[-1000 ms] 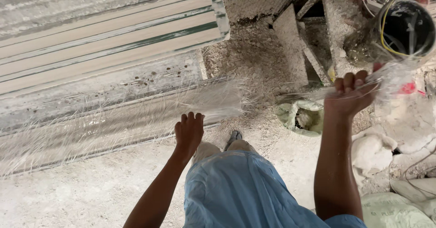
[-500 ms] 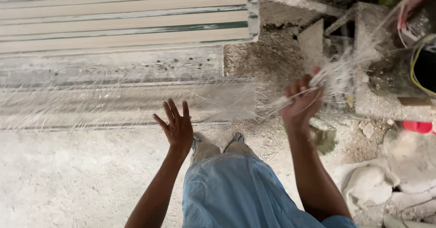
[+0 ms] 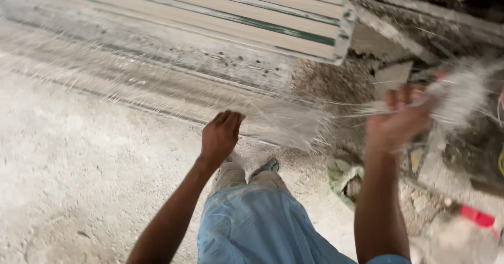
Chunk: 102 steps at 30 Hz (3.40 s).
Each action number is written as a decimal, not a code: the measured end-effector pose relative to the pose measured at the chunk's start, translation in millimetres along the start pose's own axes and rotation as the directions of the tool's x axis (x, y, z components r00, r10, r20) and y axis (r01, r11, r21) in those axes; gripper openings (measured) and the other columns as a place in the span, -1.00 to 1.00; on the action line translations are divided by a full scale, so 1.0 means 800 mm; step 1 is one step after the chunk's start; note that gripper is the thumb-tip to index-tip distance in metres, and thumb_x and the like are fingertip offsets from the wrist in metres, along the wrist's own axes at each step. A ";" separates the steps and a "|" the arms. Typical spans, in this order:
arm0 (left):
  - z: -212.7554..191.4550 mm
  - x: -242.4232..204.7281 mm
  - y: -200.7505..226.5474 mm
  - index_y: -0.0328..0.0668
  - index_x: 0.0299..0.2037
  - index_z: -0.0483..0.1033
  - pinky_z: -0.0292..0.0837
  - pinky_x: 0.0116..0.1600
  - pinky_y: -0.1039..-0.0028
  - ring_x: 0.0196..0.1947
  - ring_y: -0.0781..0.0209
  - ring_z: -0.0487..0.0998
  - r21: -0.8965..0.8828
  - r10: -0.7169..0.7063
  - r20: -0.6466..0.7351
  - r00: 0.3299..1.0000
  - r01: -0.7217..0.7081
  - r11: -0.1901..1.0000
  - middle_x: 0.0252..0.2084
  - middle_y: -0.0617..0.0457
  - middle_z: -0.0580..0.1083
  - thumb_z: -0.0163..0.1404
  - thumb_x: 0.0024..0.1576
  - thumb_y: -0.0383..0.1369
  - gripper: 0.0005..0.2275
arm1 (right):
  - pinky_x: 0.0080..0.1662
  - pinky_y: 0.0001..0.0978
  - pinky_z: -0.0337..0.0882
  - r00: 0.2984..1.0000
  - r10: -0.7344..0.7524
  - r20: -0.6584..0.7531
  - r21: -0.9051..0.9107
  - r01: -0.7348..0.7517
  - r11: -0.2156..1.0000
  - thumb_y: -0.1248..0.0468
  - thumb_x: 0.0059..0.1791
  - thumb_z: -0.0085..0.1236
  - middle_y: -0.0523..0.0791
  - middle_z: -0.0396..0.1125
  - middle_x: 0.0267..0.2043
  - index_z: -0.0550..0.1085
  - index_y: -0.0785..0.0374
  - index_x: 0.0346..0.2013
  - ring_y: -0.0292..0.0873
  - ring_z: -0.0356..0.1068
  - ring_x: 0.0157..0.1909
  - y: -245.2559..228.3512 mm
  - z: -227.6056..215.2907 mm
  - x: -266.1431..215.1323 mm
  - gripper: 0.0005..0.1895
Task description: The person spreads a white fibrous material over a long rectangular mold, then uses a brush to apply a white liquid from a bucket onto the fibers. The person smooths the surface with hands and continues applying the liquid to ensure even coverage.
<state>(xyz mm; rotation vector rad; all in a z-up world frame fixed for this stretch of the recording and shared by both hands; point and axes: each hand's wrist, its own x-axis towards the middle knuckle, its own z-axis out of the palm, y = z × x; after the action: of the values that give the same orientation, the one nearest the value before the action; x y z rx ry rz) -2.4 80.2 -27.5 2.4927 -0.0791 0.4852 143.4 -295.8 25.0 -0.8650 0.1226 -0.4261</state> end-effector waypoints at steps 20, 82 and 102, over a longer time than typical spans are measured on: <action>-0.193 0.052 -0.352 0.02 0.06 0.52 -0.09 0.34 -0.39 0.31 -0.25 0.33 0.752 -0.193 -0.185 0.964 0.265 0.603 0.19 -0.19 0.44 -0.08 0.20 -0.19 -0.72 | -0.44 -0.41 -0.20 0.834 0.427 0.350 -0.198 -0.380 0.904 -0.01 0.27 -0.22 -0.29 -0.21 -0.53 0.16 -0.01 0.48 -0.37 -0.28 -0.55 0.208 0.242 -0.200 -0.52; -1.030 0.170 -1.523 0.27 0.44 -0.02 -0.13 0.34 -0.34 0.39 -0.31 0.17 0.806 -0.478 0.030 0.878 0.262 0.531 0.42 -0.20 0.14 -0.11 0.23 -0.16 -0.44 | -0.50 -0.54 -0.03 0.884 0.179 0.432 -0.066 -0.167 0.984 0.04 0.36 -0.08 -0.26 0.00 -0.50 0.35 0.14 0.12 -0.41 -0.10 -0.58 1.068 1.357 -0.772 -0.76; -1.337 -0.271 -1.871 -0.27 0.21 0.47 0.50 -0.01 0.34 -0.10 0.11 0.64 -0.942 -0.972 -0.121 -0.200 0.333 0.048 0.01 -0.10 0.60 -0.24 0.31 -0.10 -0.55 | -0.34 -0.43 -0.03 -0.448 0.410 0.794 -0.597 -0.703 0.388 0.10 0.21 -0.15 -0.25 -0.03 -0.40 0.34 0.19 0.14 -0.35 -0.11 -0.48 1.545 1.980 -1.333 -0.70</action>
<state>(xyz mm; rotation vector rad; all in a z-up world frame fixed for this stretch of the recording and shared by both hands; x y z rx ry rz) -306.2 1906.0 -108.2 0.7832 1.4735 0.8422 -4.1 1973.9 41.7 -0.4934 -0.7889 1.4545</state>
